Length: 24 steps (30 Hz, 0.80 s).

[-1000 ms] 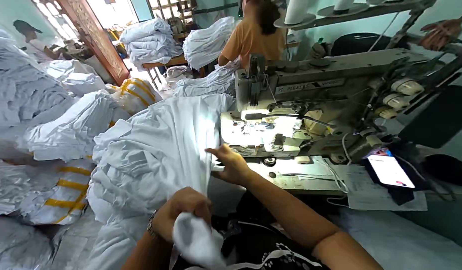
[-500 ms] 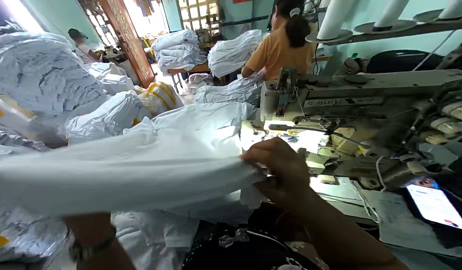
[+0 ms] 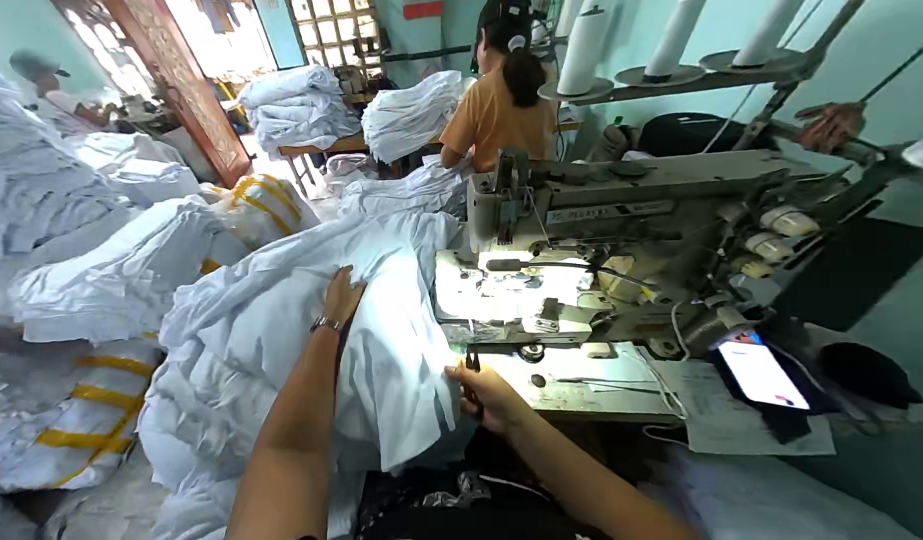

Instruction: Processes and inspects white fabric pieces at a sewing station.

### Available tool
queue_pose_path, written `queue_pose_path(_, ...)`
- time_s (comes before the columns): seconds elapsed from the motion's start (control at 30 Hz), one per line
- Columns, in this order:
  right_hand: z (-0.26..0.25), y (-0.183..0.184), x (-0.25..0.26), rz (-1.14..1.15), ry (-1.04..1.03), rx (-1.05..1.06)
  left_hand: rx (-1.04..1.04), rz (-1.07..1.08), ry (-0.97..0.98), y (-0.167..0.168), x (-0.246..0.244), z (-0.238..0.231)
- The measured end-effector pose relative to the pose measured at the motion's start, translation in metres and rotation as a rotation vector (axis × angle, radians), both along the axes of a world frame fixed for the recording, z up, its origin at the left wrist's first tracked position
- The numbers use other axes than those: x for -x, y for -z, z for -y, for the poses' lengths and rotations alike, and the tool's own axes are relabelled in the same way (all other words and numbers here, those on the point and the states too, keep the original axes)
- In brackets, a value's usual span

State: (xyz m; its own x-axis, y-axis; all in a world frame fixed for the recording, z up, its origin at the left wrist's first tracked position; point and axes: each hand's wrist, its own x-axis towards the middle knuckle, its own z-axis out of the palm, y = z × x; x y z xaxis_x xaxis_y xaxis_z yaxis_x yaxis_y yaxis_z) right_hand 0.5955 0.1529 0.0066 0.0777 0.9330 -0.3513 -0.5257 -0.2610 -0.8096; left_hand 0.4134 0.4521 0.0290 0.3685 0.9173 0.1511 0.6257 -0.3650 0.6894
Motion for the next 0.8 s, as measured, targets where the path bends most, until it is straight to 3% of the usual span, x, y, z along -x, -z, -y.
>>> queue_pose_path(0.13, 0.013, -0.013, -0.009, 0.112, 0.003, -0.125, -0.064, 0.156, 0.146, -0.028, 0.024, 0.102)
queue_pose_path(0.23, 0.016, -0.036, -0.009, 0.054, -0.024, -0.248, -0.226, 0.228, 0.434, -0.011, 0.019, 0.215)
queue_pose_path(0.3, 0.015, -0.051, -0.003, -0.017, -0.082, -0.291, -0.365, 0.151, 0.433, 0.014, 0.003, 0.269)
queue_pose_path(0.37, 0.016, -0.07, 0.002, -0.052, -0.044, -0.354, -0.486, 0.037, 0.315, 0.031, 0.001, 0.275)
queue_pose_path(0.43, 0.016, -0.088, -0.003, -0.017, 0.105, -0.392, -0.555, -0.066, 0.132, 0.018, 0.028, 0.253)
queue_pose_path(0.53, 0.019, -0.094, -0.017, 0.048, 0.236, -0.373, -0.714, -0.2, -0.186, -0.037, 0.107, 0.217)
queue_pose_path(0.67, 0.02, -0.085, -0.008, 0.004, 0.165, -0.421, -0.789, -0.245, -0.515, -0.11, 0.189, 0.206)
queue_pose_path(0.73, 0.019, -0.081, -0.009, -0.035, 0.212, -0.423, -0.872, -0.16, -0.579, -0.124, 0.213, 0.213)
queue_pose_path(0.8, 0.016, -0.078, -0.019, -0.05, 0.294, -0.405, -0.86, 0.009, -0.412, -0.131, 0.217, 0.235)
